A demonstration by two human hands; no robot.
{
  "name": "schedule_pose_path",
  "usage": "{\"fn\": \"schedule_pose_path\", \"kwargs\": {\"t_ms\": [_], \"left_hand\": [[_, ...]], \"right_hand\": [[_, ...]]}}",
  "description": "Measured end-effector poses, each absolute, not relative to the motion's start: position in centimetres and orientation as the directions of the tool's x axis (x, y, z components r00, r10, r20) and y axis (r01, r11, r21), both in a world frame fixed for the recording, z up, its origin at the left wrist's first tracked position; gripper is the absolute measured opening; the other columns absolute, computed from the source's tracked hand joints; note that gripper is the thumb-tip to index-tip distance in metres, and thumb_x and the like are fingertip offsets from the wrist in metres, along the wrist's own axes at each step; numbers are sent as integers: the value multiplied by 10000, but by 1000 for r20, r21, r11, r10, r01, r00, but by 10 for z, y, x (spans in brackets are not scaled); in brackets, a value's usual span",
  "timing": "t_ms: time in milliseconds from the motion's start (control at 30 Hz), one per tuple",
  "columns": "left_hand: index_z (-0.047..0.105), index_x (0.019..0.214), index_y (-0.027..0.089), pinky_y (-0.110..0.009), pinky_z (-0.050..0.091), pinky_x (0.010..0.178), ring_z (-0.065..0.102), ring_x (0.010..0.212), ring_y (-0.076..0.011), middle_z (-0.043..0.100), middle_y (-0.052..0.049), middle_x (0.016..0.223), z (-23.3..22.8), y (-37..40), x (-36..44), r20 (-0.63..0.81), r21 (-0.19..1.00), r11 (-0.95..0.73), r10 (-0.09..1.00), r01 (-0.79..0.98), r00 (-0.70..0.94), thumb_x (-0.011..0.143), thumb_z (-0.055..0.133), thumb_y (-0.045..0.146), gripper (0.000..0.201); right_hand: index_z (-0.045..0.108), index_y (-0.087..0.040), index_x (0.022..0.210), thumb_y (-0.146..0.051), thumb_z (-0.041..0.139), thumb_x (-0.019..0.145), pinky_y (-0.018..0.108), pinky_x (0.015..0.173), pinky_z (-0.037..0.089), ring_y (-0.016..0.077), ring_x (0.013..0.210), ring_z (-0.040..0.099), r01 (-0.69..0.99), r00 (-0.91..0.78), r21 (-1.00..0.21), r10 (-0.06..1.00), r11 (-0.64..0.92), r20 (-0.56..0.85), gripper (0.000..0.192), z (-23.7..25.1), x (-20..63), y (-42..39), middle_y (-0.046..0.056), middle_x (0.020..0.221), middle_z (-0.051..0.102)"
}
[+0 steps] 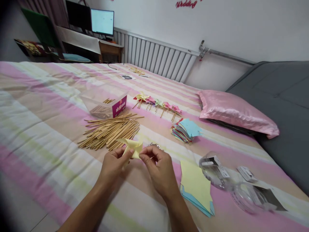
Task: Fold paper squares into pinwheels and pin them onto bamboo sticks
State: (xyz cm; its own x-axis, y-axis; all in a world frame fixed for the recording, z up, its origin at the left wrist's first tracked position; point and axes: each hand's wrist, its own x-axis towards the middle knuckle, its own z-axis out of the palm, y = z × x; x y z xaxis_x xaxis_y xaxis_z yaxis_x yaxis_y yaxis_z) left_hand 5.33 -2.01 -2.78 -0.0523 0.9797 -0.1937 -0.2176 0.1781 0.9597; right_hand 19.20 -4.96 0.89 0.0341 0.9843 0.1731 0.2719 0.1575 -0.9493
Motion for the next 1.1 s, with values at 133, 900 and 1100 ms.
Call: {"fn": "schedule_pose_path", "kwargs": {"t_ms": [133,900,1100], "left_hand": [[720,642,131,-224,346,516,479,511,-106,616,-10,549,-27,-21,55,-143,964,135,990,-229,-16,625,724,377,247],[720,672,127,-226,374,572,479,580,-114,593,-16,584,-29,-20,53,-124,944,154,985,-291,118,628,743,407,284],[710,653,130,-217,360,556,462,573,-105,579,-8,575,-30,-19,52,-88,957,114,990,-267,105,654,730,387,259]], "right_hand": [[646,-200,774,-264,573,836,259,632,409,142,677,527,437,36,-868,960,236,279,115,1,180,-50,14,765,625],[725,-231,774,-349,667,770,264,642,431,164,759,543,455,209,-870,926,191,313,131,-14,181,-44,20,800,548],[724,-250,774,-352,643,790,263,648,426,177,798,529,504,203,-849,934,158,294,131,-10,180,-46,26,811,546]]}}
